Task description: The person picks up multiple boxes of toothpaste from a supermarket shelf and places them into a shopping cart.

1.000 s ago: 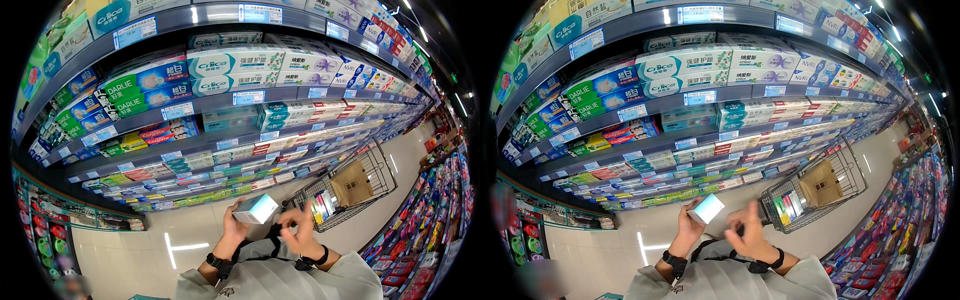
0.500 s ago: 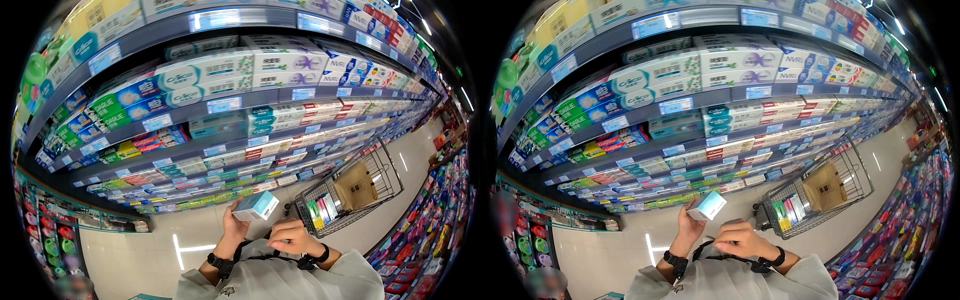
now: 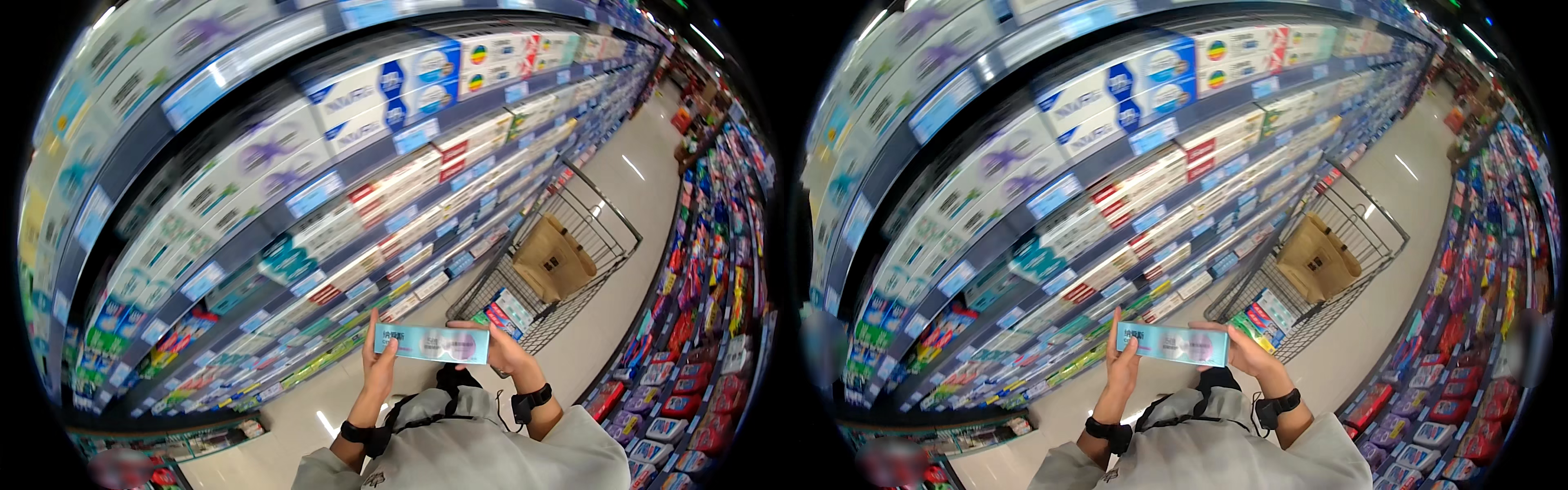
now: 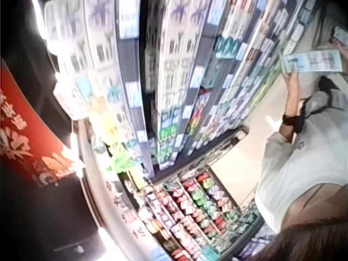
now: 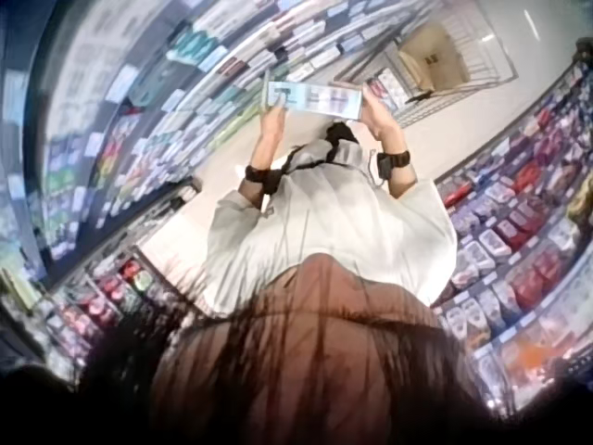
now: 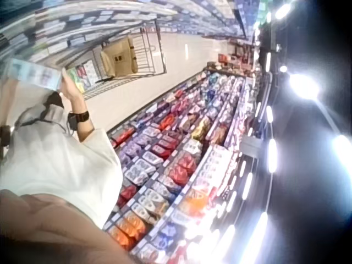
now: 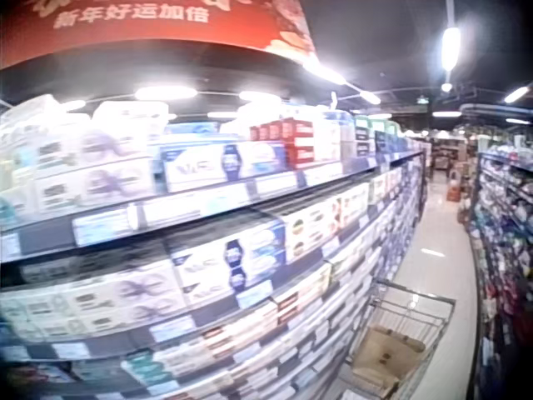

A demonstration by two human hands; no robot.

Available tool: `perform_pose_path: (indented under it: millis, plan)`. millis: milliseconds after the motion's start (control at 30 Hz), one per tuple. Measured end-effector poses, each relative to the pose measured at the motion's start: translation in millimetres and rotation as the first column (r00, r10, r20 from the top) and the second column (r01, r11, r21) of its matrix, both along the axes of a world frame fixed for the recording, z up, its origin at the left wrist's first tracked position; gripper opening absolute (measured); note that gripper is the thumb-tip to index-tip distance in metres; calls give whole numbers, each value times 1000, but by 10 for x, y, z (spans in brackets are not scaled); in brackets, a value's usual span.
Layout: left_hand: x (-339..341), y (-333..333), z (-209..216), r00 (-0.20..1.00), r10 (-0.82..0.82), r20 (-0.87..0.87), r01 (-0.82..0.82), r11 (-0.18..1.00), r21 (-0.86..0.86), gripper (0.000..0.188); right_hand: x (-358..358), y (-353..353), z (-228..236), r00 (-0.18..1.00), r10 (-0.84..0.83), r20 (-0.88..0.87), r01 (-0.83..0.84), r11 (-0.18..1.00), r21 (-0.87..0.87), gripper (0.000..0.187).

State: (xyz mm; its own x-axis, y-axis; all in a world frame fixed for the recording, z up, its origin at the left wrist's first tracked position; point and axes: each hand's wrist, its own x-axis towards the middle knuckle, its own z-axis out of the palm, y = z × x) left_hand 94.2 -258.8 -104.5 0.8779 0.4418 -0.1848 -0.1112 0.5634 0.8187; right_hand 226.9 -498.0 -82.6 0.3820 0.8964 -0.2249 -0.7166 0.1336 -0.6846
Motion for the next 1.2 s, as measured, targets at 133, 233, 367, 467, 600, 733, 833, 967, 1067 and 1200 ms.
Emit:
perform_pose_path:
  millis: [133, 233, 367, 467, 600, 733, 833, 967, 1067, 1200]
  plan:
    - [496, -212, -23, 982, -184, -43, 188, 933, 307, 75, 225, -508, -273, 999, 46, -28, -43, 995, 86, 84]
    - [759, -345, -168, 907, -402, -127, 421, 848, 320, 72, 420, -887, -494, 908, 252, 336, -220, 967, -131, 79]
    - [1095, -587, -300, 744, -624, -239, 658, 621, 425, 71, 591, -927, -816, 848, 364, 385, -297, 928, -224, 63]
    - [1287, -766, -393, 660, -663, -352, 747, 531, 401, 69, 677, -824, -939, 825, 289, 485, -210, 954, -212, 46]
    - [1366, -767, -981, 753, -495, -434, 648, 674, 356, 61, 791, -765, -1682, 861, 278, 427, -154, 941, -302, 47]
    - [1199, -481, -1656, 665, -273, -695, 592, 760, 268, 47, 902, -806, -2542, 889, 240, 391, -45, 894, -446, 54]
    - [1049, -254, -1966, 511, -243, -824, 642, 745, 179, 38, 1066, -1014, -3235, 863, 231, 450, 103, 790, -604, 59]
    - [671, 24, -2186, 360, -270, -893, 713, 697, 77, 38, 1417, -1536, -4001, 784, 263, 562, 364, 539, -760, 63]
    - [284, 152, -2301, 297, -187, -937, 687, 723, 74, 37, 1926, -1997, -4270, 761, 427, 489, 364, 342, -866, 59]
    - [30, 243, -2258, 237, -74, -969, 774, 617, 143, 36, 2573, -2470, -4410, 718, 449, 531, 517, 166, -840, 55]
